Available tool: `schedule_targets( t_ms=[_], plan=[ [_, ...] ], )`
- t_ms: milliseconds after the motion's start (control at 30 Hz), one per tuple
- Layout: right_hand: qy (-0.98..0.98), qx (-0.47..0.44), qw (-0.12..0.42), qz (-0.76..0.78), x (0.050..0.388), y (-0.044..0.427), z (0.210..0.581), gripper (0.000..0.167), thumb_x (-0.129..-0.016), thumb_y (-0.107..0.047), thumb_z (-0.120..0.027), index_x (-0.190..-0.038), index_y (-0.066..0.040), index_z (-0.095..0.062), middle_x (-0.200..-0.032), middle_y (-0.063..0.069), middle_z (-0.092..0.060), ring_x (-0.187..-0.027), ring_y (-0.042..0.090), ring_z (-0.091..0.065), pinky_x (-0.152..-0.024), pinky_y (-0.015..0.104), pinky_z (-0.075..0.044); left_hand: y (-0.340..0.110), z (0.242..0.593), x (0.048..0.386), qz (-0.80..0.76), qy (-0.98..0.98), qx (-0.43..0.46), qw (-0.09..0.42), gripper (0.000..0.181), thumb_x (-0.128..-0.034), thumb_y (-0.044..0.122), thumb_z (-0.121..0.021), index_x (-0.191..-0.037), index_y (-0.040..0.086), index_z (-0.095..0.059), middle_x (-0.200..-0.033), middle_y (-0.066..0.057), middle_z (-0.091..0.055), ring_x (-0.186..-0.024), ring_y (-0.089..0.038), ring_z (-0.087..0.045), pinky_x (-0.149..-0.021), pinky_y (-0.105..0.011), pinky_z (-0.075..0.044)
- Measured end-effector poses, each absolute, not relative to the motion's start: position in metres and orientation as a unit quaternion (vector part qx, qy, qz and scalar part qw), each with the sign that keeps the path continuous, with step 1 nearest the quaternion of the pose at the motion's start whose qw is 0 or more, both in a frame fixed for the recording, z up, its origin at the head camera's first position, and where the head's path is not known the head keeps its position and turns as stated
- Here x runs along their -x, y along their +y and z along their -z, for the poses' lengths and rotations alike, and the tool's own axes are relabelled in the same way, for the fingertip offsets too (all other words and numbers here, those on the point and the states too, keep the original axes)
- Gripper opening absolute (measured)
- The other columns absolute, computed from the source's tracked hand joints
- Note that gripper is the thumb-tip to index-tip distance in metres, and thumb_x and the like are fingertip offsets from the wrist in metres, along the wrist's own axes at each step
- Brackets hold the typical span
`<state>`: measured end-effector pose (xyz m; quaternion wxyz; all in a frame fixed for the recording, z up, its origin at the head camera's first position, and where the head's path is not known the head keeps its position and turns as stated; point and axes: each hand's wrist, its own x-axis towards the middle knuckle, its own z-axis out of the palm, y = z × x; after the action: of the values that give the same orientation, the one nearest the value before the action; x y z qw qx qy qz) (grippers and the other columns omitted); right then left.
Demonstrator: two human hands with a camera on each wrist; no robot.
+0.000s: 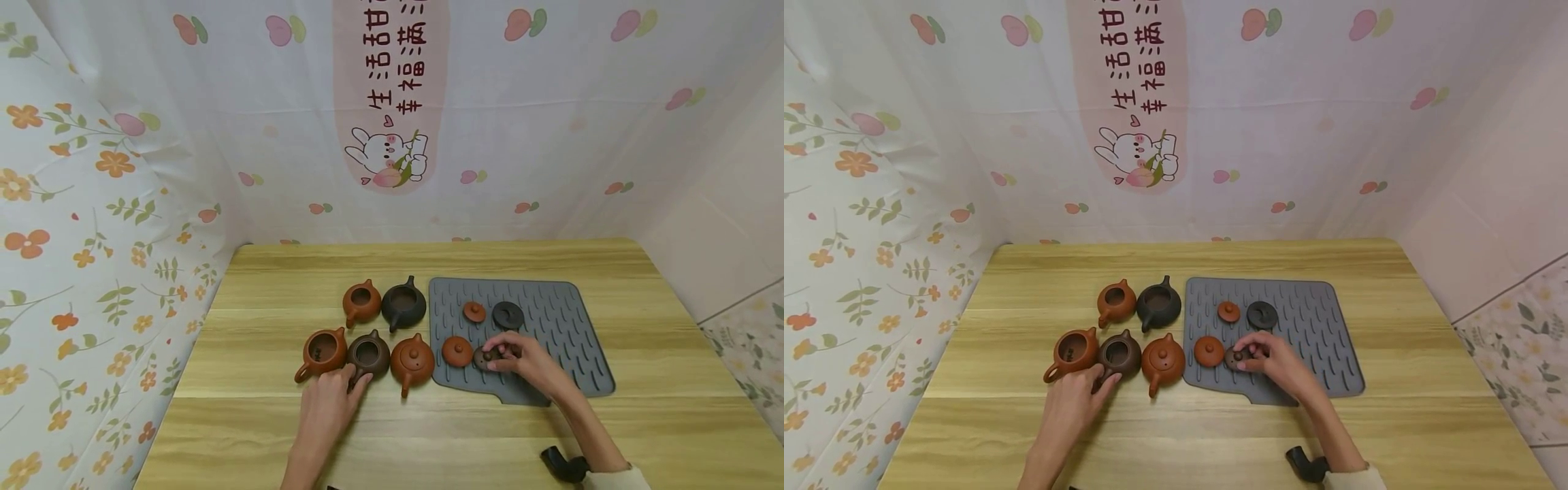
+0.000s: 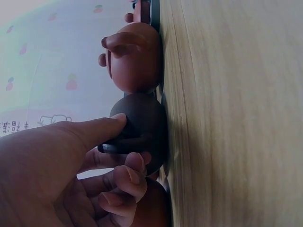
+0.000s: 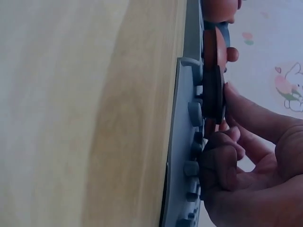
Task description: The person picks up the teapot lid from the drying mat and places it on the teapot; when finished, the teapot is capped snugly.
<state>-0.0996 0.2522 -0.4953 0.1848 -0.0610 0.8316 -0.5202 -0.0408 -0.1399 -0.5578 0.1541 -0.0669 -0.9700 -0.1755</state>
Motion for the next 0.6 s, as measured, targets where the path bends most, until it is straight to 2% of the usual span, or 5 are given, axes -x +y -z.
schedule_targets(
  t_ms=[133,300,467,600],
  plan=[
    [0.832,0.036,0.187,0.522,0.1011,0.2518,0.4954,0.029,-0.093,-0.006,-0.086,-0.119,0.003,-0.074,-0.1,0.008,-0.057,-0.088,0.015,-0.048,-0.072,0.029,-0.045,-0.1395,0.5569,0.0407,0.18,-0.967,0.074,0.167,0.049,-0.0916,0.043,-0.089,-0.071,0.024,-0.049,-0.058,0.008,-0.04,-0.048,-0.009,-0.036,-0.045,-0.026,-0.025],
    [0.836,0.034,0.181,0.517,0.1007,0.2515,0.4947,0.027,-0.092,-0.006,-0.086,-0.115,0.002,-0.075,-0.095,0.006,-0.053,-0.086,0.016,-0.047,-0.07,0.031,-0.042,-0.139,0.5569,0.0412,0.178,-0.969,0.068,0.156,0.049,-0.0929,0.045,-0.088,-0.071,0.024,-0.05,-0.058,0.008,-0.041,-0.049,-0.01,-0.037,-0.045,-0.026,-0.026],
    [0.841,0.033,0.175,0.51,0.0992,0.2516,0.4915,0.027,-0.091,-0.007,-0.087,-0.114,0.001,-0.075,-0.097,0.006,-0.053,-0.087,0.017,-0.046,-0.07,0.031,-0.042,-0.1392,0.5585,0.0415,0.18,-0.971,0.061,0.143,0.048,-0.094,0.046,-0.087,-0.071,0.025,-0.05,-0.059,0.008,-0.04,-0.049,-0.009,-0.037,-0.045,-0.026,-0.026],
    [0.843,0.039,0.166,0.511,0.0977,0.2518,0.487,0.027,-0.091,-0.007,-0.087,-0.114,0.002,-0.076,-0.098,0.007,-0.053,-0.089,0.017,-0.046,-0.071,0.031,-0.042,-0.1398,0.5591,0.0413,0.178,-0.97,0.066,0.153,0.049,-0.0928,0.045,-0.088,-0.071,0.026,-0.049,-0.059,0.009,-0.039,-0.049,-0.009,-0.035,-0.045,-0.025,-0.025]
  ],
)
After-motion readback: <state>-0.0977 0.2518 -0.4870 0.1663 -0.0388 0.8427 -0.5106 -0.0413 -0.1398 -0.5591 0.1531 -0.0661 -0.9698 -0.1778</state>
